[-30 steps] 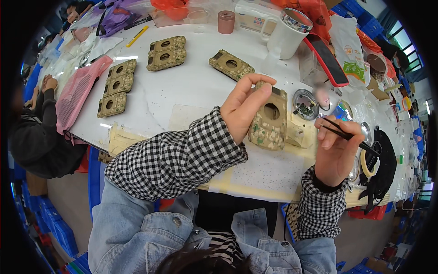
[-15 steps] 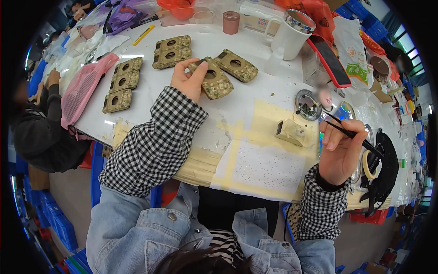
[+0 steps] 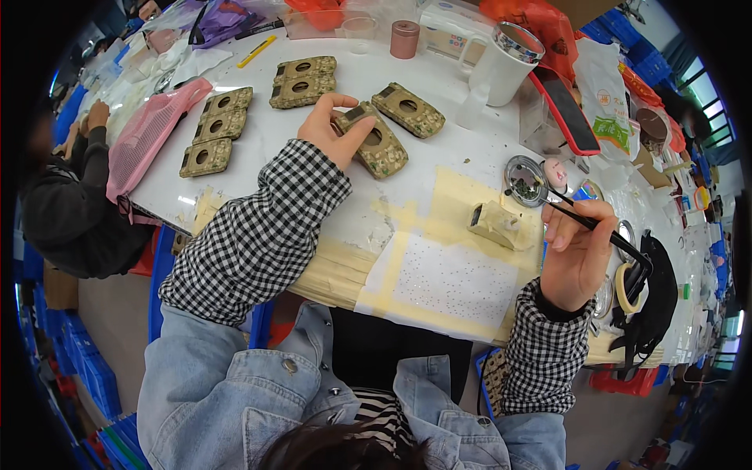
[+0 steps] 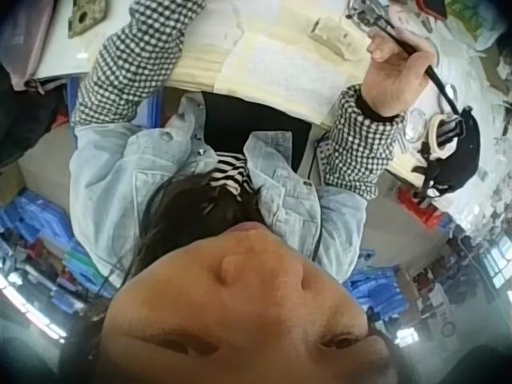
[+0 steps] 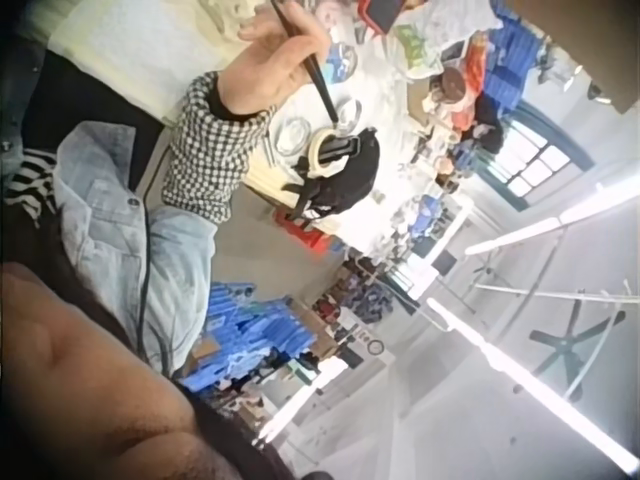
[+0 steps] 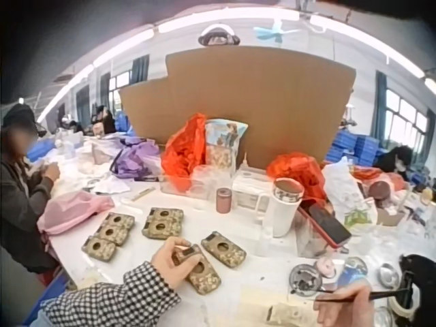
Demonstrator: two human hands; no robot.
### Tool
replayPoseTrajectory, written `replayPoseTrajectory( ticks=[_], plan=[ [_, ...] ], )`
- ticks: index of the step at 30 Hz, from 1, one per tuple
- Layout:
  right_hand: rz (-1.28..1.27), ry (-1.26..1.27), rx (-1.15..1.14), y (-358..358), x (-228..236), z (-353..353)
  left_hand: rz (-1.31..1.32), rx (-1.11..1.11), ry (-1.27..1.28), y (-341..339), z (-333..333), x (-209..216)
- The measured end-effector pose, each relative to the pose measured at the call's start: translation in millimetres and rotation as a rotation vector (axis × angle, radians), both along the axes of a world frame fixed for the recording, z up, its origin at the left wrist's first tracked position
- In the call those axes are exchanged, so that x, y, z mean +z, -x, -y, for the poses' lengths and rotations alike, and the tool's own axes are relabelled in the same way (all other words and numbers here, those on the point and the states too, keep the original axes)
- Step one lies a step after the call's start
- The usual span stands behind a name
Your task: Applying paint and detailing to plastic model tank hulls using a paintbrush at a workbench.
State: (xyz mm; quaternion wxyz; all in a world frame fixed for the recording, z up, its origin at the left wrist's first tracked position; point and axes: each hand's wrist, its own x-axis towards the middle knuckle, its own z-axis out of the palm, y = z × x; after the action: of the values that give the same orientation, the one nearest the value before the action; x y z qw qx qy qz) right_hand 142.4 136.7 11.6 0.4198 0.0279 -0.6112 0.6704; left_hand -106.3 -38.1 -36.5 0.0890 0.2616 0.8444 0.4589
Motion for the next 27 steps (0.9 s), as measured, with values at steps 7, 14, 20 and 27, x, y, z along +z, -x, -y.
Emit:
replayPoseTrajectory(
  ticks=[7,14,20,27],
  plan=[
    [0.007,0.009,-0.017,-0.1,-0.2,0.5,0.114,-0.144,-0.071,-7.1,24.5,12.6],
    [0.015,0.005,-0.008,-0.7,0.9,0.4,-0.221,-0.358,0.012,-9.1,24.0,3.2],
    [0.035,0.010,-0.008,1.2,0.0,0.7,-0.358,-0.271,0.075,-6.3,-3.0,1.8],
    [0.025,0.004,-0.014,0.7,-0.9,-0.1,-0.654,-0.123,0.080,24.3,14.4,4.3]
  ],
)
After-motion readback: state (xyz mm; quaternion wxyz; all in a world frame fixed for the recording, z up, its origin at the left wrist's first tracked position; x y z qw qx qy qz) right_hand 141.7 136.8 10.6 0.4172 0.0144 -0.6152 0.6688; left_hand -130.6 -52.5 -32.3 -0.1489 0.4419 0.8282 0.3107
